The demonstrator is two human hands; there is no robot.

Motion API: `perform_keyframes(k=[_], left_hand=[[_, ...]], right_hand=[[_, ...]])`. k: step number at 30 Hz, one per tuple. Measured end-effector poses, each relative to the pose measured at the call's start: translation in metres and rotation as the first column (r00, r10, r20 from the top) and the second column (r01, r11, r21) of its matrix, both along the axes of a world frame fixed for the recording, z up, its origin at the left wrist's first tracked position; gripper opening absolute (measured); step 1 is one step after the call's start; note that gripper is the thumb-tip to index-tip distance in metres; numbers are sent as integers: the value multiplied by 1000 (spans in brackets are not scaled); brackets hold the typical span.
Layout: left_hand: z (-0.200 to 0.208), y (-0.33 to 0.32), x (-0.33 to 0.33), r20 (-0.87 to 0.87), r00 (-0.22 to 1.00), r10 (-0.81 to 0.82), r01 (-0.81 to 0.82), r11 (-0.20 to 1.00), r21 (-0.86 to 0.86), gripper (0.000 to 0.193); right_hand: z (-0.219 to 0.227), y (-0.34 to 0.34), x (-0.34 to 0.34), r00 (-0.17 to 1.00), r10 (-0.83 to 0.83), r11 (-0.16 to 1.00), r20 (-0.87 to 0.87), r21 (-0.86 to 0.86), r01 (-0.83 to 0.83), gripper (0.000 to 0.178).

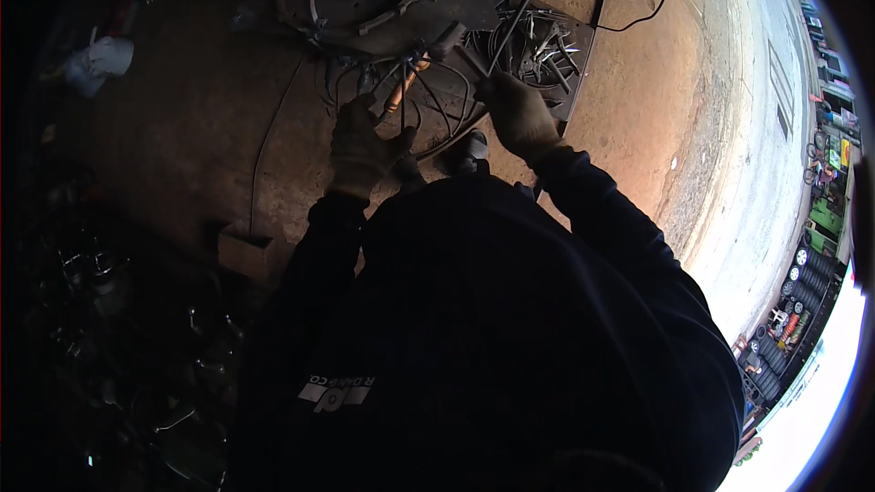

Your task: The person welds metal rods together to form a structure, using a welding torch and a clamp.

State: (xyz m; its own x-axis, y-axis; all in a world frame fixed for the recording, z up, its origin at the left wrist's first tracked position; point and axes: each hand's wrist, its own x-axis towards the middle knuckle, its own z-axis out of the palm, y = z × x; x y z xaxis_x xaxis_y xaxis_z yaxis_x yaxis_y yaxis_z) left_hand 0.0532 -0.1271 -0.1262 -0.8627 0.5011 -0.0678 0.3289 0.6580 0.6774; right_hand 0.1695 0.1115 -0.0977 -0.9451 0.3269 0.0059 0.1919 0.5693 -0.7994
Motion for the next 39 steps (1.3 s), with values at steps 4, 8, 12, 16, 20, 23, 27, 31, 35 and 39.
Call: perform_keyframes(k=[4,8,12,16,20,23,27,31,35,39], left_hand=[[-2,-9,2,-88,996,-9,15,997,72,86],[-1,-16,0,-343,937,-69,123,982,141,85],[18,-15,0,-501,863,-67,173,971,167,85],[19,-9,-6,-626,779,-38,238,942,239,88],[29,-4,-4,-654,752,-82,239,958,156,87],[24,-3,0,-503,857,-116,188,978,95,85],[8,5,-10,-339,929,-148,147,989,-29,82],[5,8,-5,-225,969,-100,76,991,-110,77],[-1,9,-4,-198,974,-106,89,991,-96,76],[0,8,-2,-274,954,-120,104,992,-74,76]], right_hand=[[22,9,24,961,-34,952,274,-285,115,33],[2,-4,49,959,-263,867,103,-411,282,27],[8,-6,61,920,-312,799,236,-458,388,33],[3,-6,69,927,-332,802,176,-464,376,38],[1,-9,71,932,-343,845,118,-396,361,42],[15,-11,66,937,-276,860,214,-381,340,38],[17,-14,57,931,-243,868,271,-368,334,35],[21,-17,43,960,-207,891,191,-368,266,34],[40,-16,26,981,-108,963,161,-230,144,32],[46,-21,18,997,55,994,54,89,-60,25]])
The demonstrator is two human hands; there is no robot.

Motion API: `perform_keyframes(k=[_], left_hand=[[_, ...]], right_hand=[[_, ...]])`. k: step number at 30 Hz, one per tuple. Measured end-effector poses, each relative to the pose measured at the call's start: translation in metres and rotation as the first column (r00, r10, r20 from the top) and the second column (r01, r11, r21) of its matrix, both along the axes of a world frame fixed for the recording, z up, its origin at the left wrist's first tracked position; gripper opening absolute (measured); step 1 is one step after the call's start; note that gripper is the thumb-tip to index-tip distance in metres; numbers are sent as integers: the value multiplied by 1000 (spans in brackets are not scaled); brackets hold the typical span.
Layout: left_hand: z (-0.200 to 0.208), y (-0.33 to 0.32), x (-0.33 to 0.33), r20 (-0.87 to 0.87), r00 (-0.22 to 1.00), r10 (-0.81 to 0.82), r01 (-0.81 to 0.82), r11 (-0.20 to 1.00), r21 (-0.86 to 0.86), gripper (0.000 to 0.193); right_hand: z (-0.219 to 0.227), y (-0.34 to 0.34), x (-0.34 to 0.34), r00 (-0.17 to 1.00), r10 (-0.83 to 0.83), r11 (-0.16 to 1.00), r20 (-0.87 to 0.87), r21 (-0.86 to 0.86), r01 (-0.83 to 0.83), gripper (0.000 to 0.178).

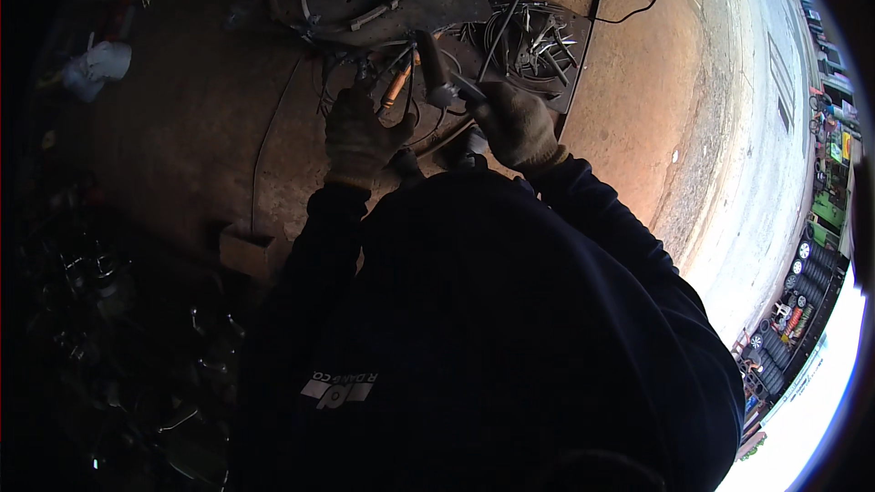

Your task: The person welds metal rods together to form a structure, using a welding torch and a clamp.

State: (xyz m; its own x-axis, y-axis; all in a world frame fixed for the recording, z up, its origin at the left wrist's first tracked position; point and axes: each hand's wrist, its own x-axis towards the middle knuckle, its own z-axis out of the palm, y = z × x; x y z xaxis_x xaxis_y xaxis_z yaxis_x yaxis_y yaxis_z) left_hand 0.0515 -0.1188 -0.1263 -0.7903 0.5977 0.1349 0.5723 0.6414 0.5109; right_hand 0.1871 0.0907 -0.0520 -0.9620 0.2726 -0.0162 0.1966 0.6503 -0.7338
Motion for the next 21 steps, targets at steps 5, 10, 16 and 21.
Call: perform_keyframes(k=[5,10,16,21], left_hand=[[9,2,1,80,996,37,-29,996,-87,78],[3,-1,1,98,994,39,-33,998,-58,78],[19,6,0,161,986,52,-26,987,-160,70],[-2,2,1,-216,975,-57,87,987,132,78]], right_hand=[[-36,3,-16,991,131,957,10,259,-129,18],[-3,-3,-15,979,182,973,90,124,-193,19],[-26,0,-13,972,233,964,-5,131,-231,20],[7,-15,-18,944,330,937,16,113,-330,22]])
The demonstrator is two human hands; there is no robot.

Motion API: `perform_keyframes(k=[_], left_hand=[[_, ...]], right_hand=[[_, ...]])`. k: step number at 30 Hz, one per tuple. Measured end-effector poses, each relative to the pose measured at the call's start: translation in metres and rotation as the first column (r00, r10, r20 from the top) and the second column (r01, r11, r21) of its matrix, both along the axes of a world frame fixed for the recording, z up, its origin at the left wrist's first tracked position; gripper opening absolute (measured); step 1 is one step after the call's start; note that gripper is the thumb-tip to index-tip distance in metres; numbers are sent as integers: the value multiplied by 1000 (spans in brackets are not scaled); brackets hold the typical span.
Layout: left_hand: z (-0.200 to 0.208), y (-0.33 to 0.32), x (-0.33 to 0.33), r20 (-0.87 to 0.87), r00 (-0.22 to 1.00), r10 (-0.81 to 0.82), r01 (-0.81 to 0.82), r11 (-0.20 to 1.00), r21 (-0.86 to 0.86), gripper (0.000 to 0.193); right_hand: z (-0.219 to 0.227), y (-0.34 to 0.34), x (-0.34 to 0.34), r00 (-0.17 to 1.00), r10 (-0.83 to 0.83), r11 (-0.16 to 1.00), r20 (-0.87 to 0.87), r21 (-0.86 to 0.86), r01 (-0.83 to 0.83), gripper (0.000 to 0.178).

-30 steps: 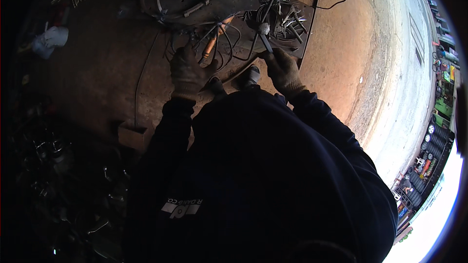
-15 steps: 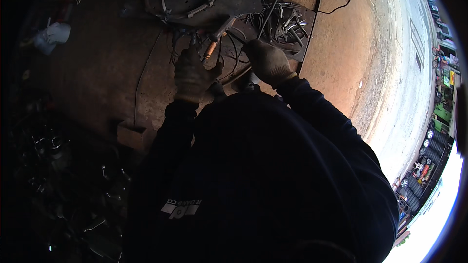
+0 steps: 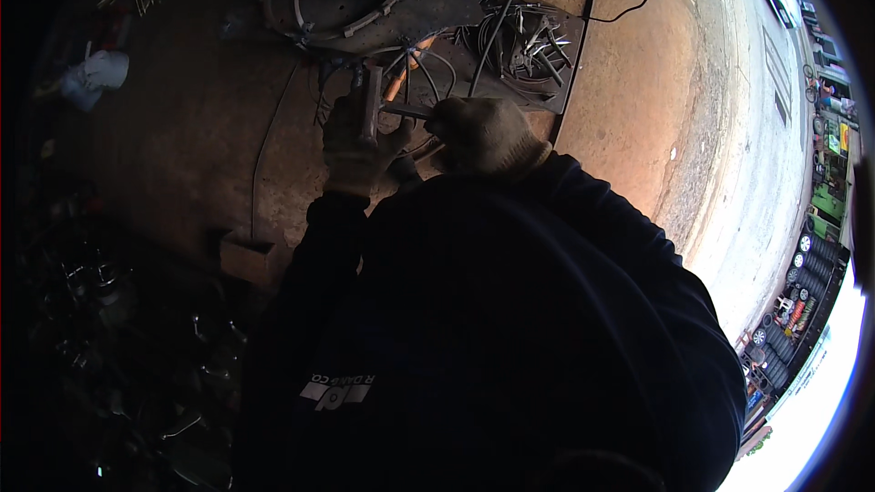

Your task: The person welds metal rods together to form a structure, using a welding torch and a clamp.

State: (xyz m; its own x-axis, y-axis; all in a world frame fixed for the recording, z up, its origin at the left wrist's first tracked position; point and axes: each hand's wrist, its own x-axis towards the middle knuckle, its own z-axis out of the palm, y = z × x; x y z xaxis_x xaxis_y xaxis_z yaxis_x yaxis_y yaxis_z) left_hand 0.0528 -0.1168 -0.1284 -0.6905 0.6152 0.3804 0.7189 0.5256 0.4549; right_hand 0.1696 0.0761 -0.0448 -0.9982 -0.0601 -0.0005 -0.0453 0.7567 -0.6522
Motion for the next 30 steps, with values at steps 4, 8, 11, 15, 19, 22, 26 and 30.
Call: perform_keyframes(k=[4,8,11,15,19,22,26,30], left_hand=[[19,5,1,341,932,121,-46,975,-219,70],[14,-3,4,265,956,122,-70,978,-196,75],[10,0,-2,271,961,54,-24,994,-111,78],[18,-2,4,263,958,111,-54,975,-214,78],[10,-2,3,241,961,136,-74,965,-252,80],[5,-4,6,237,961,143,-83,966,-247,82],[3,-2,6,227,964,136,-81,968,-236,83],[5,0,8,248,958,145,-87,969,-233,83]], right_hand=[[-35,24,2,994,-95,985,-60,137,102,23],[-23,23,-1,994,-89,994,-63,62,92,19],[-10,19,-4,997,-69,997,-31,25,70,19],[-47,38,-13,973,-219,960,-72,163,228,22],[-11,42,-9,844,-426,728,325,-431,533,30],[-4,35,-6,829,-324,476,456,-679,559,37],[-10,16,-6,811,-307,208,497,-797,567,43],[-23,9,-7,766,-280,119,579,-770,626,46]])
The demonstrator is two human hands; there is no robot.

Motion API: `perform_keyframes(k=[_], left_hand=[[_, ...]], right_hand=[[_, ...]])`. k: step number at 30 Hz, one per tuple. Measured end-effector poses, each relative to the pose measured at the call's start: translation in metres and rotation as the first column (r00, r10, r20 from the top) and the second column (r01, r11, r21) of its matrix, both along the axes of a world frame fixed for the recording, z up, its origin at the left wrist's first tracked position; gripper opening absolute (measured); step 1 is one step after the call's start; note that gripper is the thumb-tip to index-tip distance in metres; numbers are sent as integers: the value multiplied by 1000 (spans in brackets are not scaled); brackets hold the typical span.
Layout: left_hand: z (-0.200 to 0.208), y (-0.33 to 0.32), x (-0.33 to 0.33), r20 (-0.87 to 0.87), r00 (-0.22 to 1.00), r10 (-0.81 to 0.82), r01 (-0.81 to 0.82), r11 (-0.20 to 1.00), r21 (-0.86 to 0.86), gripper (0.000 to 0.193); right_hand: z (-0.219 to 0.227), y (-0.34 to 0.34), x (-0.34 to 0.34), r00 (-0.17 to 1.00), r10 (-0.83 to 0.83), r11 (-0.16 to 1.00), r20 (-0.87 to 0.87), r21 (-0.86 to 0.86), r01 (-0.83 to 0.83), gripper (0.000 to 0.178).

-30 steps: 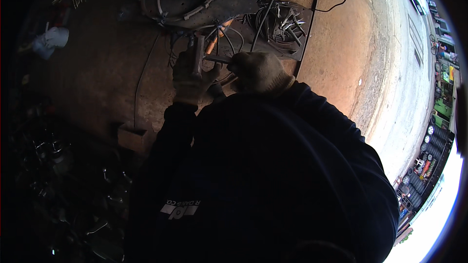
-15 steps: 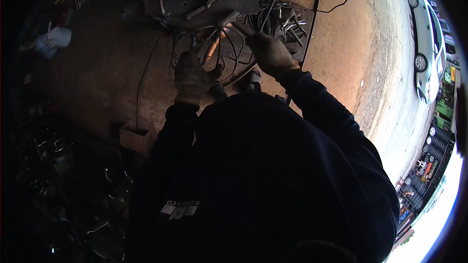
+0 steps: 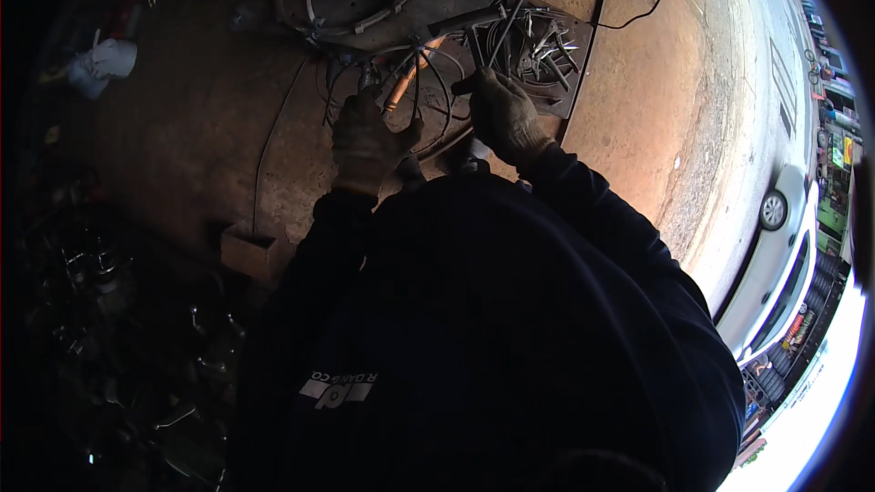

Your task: The person welds metal rods together to form a structure, using a welding torch and a clamp.

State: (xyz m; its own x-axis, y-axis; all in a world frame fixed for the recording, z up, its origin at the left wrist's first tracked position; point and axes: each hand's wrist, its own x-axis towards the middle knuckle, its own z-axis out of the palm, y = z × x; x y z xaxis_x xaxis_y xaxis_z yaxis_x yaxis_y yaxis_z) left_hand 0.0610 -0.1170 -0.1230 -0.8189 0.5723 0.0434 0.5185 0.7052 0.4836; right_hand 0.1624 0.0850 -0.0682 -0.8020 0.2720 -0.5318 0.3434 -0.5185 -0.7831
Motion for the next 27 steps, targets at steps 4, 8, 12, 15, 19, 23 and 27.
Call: perform_keyframes(k=[4,8,12,15,19,23,27], left_hand=[[1,2,2,26,999,38,-38,999,10,85],[2,0,3,83,995,58,-61,998,35,85],[9,5,5,46,997,60,-62,997,36,84],[15,5,4,129,988,79,-81,997,12,84],[13,2,4,137,988,76,-79,997,15,85],[9,1,4,21,998,56,-57,998,10,86],[11,3,2,62,997,51,-51,999,-3,86]], right_hand=[[1,-19,-7,997,57,998,54,-18,-56,45],[2,-35,-10,988,105,987,110,109,-117,44],[5,-29,-9,995,-42,976,94,215,21,42],[0,-32,-12,990,69,962,126,253,-99,43],[4,-36,-9,982,154,963,104,204,-173,43],[21,-27,-6,996,28,954,90,296,-54,42],[13,-16,0,987,106,949,123,282,-137,44]])
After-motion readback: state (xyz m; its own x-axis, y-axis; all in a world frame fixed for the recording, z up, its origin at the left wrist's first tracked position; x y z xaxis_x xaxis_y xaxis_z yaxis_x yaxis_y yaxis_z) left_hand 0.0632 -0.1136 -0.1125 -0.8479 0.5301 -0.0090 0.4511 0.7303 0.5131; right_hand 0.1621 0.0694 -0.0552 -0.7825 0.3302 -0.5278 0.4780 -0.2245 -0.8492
